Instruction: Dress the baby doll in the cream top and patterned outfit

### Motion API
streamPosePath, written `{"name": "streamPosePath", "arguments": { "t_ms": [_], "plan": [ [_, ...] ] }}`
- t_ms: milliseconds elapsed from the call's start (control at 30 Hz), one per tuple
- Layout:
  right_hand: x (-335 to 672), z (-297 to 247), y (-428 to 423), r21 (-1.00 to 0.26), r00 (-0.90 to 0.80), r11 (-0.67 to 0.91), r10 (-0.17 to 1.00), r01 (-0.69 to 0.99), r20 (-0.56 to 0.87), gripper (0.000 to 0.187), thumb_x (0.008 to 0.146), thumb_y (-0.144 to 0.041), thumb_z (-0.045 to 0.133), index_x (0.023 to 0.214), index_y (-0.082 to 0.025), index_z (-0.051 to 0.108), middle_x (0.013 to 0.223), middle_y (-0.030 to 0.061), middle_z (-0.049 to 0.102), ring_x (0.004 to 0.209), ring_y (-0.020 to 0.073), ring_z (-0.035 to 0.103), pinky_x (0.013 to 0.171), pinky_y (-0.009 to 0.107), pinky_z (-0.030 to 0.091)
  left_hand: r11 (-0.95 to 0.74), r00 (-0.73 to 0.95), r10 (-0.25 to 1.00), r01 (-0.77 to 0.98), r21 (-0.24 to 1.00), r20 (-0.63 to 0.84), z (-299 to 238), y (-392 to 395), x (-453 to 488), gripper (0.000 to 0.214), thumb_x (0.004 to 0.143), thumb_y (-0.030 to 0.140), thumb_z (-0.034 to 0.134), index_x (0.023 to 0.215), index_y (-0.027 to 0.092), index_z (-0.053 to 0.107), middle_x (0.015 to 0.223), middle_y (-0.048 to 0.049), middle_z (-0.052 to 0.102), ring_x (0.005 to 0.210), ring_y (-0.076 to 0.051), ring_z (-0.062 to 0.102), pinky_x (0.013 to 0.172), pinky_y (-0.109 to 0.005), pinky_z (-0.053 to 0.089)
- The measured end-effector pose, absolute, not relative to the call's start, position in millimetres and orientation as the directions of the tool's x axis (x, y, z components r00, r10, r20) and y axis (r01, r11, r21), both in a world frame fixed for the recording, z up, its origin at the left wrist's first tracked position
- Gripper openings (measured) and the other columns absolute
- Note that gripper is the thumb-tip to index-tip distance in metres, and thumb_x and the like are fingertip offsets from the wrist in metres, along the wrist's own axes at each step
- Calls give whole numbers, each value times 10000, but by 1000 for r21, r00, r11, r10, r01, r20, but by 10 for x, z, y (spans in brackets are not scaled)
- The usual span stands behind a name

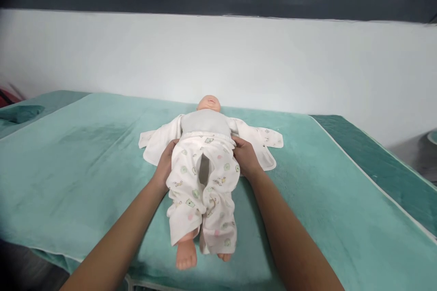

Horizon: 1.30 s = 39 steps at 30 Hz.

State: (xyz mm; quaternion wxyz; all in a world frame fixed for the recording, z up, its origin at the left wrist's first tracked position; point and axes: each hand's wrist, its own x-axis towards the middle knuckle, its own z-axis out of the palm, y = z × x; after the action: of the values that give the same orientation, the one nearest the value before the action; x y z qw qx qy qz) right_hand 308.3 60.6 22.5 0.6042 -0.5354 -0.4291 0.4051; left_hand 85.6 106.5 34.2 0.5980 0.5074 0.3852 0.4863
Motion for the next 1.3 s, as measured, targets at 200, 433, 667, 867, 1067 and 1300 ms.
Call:
{"name": "streamPosePath", "arguments": {
  "t_ms": [200, 433, 667, 867, 1067, 1300],
  "plan": [
    [3058, 230, 620, -986, 346, 84, 929, 146, 130, 276, 645, -259, 681, 904, -172, 722, 904, 49, 756, 824, 238, 667, 775, 363, 505, -116, 194, 972, -85, 990, 131, 320, 1080, 846, 247, 645, 206, 677, 873, 198, 584, 857, 16, 630, 816, -153, 553, 742, -251, 455],
    [3076, 204, 630, -979, 366, 139, 912, 150, 186, 326, 647, -274, 690, 963, -200, 667, 954, 49, 744, 830, 226, 657, 811, 373, 510, 17, 141, 990, -90, 996, -4, 362, 1162, 908, 204, 703, 195, 623, 905, 197, 591, 811, 4, 634, 737, -156, 561, 619, -249, 442],
    [3114, 122, 689, -942, 390, 146, 883, 301, 262, 267, 674, -276, 636, 926, -190, 647, 861, 44, 707, 795, 223, 622, 759, 367, 499, -116, 110, 987, -13, 993, 117, 284, 1293, 958, 168, 785, 192, 588, 951, 210, 593, 865, -9, 651, 760, -160, 589, 681, -279, 485],
    [3095, 102, 558, -855, 419, 293, 773, 429, 475, 208, 769, -228, 606, 977, -231, 613, 986, 43, 638, 918, 197, 606, 835, 351, 504, -519, 175, 848, 85, 851, 500, 198, 1288, 757, 174, 895, 306, 578, 1016, 242, 685, 1246, -60, 610, 1203, -208, 557, 1028, -370, 456],
    [3212, 197, 543, -824, 247, 403, 818, 398, 520, 88, 878, -311, 602, 936, -254, 634, 1135, 64, 578, 1136, 205, 550, 976, 370, 474, -443, 361, 853, 118, 889, 378, 318, 1470, 623, 152, 868, 380, 638, 897, 235, 669, 1325, -75, 581, 1296, -231, 509, 1102, -379, 397],
    [3259, 336, 605, -795, 43, 419, 874, 439, 484, 141, 861, -340, 635, 816, -240, 547, 1312, 80, 552, 1300, 246, 468, 1072, 407, 379, -462, 537, 781, 153, 873, 319, 479, 1539, 586, 180, 881, 388, 590, 820, 221, 561, 1391, -97, 537, 1333, -258, 468, 1050, -369, 393]
  ]
}}
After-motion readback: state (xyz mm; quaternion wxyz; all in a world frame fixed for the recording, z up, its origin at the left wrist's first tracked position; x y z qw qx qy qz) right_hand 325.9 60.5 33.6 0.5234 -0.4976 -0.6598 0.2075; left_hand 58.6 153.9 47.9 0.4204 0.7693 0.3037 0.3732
